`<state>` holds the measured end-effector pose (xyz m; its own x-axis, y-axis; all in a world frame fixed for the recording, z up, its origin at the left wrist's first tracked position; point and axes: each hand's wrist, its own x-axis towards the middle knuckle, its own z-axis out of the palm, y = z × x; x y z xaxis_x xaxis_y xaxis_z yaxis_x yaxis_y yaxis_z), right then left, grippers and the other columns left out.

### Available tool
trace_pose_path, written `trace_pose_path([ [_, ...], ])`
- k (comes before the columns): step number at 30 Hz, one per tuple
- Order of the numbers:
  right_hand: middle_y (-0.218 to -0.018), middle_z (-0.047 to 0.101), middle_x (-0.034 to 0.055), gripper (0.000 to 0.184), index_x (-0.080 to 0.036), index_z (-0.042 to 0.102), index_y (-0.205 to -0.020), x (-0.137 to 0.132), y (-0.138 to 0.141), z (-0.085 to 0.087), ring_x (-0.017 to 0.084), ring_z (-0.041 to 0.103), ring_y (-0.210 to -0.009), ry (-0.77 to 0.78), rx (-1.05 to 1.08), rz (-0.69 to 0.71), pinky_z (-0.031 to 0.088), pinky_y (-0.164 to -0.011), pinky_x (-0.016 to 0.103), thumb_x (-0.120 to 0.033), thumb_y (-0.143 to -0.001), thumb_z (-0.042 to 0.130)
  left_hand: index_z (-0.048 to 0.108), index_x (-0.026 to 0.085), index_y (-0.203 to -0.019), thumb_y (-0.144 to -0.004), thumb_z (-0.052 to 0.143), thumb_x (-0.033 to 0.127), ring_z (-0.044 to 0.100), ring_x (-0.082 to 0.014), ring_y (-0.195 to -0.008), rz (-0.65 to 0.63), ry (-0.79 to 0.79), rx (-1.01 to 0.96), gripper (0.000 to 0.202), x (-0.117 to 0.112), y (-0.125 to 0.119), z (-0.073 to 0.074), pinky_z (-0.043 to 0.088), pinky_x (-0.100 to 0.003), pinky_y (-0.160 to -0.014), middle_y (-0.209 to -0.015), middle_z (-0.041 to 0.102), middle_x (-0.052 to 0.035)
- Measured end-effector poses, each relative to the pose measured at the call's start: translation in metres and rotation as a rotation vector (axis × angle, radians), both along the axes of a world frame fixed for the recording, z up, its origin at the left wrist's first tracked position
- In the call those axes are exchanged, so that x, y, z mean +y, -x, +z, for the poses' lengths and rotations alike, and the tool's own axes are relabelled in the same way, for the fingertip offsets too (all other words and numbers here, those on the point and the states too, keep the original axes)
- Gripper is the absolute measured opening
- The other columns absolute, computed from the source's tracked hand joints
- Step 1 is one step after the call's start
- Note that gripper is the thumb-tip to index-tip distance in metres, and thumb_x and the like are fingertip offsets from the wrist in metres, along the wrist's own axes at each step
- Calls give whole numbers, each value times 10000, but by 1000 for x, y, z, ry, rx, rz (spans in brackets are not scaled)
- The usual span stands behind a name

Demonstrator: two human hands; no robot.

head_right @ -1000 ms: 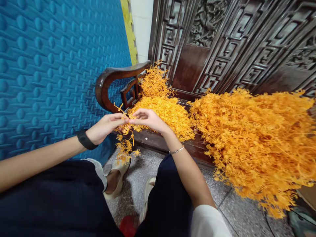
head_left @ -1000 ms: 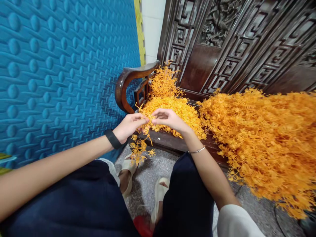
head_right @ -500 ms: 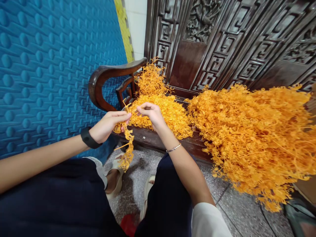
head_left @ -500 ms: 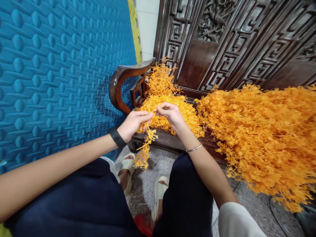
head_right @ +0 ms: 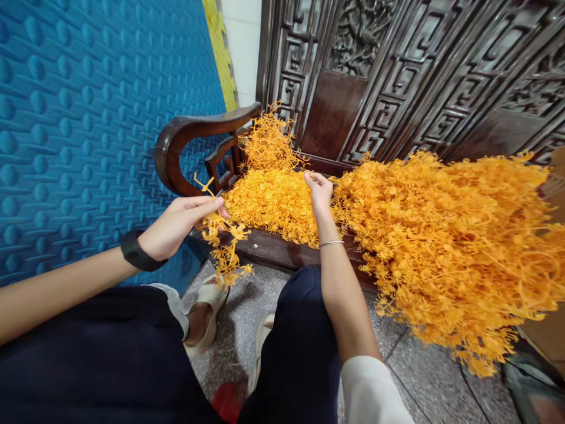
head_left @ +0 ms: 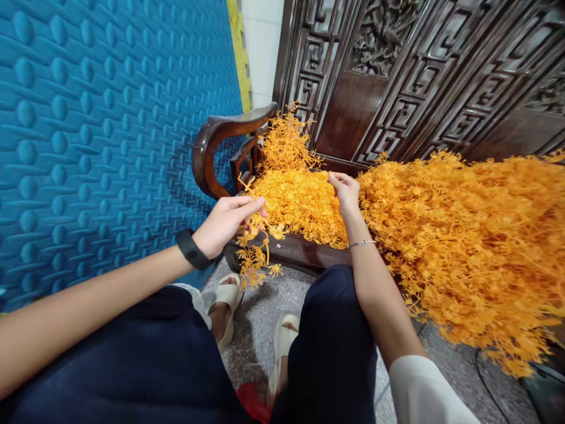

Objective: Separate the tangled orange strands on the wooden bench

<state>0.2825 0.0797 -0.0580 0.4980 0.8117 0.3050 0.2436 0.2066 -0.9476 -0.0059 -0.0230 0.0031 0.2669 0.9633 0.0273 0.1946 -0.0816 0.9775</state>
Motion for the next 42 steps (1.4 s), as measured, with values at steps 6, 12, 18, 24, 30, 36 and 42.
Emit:
trace_pose_path([
  [6,-478,403,-72,301,-131,633,-796,17,19,-10,68,330,-451,103,-73,37,257,-489,223,-355,-595,657,657,149,-709,-746,596,393,591,-134,-582,19,148,-103,255,10,-2,-9,427,-247,-593,-612,660,-29],
  [12,-864,597,25,727,-177,461,-1258,20,32,-4,118,556,-620,125,101,193,416,-567,250,-300,-573,669,665,143,-697,-730,623,358,597,-122,-594,23,192,-128,221,11,-5,-7,426,-232,-591,-630,675,-31],
  [18,-1271,498,91,578,-211,595,-1136,12,36,-4,107,559,-714,106,-37,340,452,-612,261,-269,-571,700,676,129,-734,-722,631,309,558,-99,-581,55,201,-101,186,15,-6,-11,395,-209,-543,-663,665,-31],
  [24,-1048,643,87,342,-184,665,-932,-19,59,16,137,613,-828,233,-39,824,481,-698,269,-468,-770,567,635,129,-675,-653,669,215,521,-73,-528,128,203,-149,95,23,-8,-16,395,-200,-517,-663,619,4],
  [30,-724,646,4,223,-167,657,-793,-46,95,30,99,590,-684,266,-146,1001,468,-695,249,-268,-619,753,612,122,-659,-663,616,168,533,-84,-544,217,197,-159,47,27,-11,-17,392,-213,-537,-674,609,6],
  [36,-657,630,-11,194,-166,614,-654,-49,108,27,89,570,-640,148,8,931,451,-650,250,-325,-634,723,573,136,-596,-710,614,227,407,-67,-480,138,165,-127,152,25,-14,-16,277,-210,-491,-511,493,45],
  [42,-565,581,-33,182,-166,600,-579,-43,112,20,79,534,-553,150,114,819,415,-600,248,-296,-588,727,677,109,-654,-732,604,264,413,-80,-484,11,147,21,187,27,-12,-14,249,-227,-482,-523,539,9],
])
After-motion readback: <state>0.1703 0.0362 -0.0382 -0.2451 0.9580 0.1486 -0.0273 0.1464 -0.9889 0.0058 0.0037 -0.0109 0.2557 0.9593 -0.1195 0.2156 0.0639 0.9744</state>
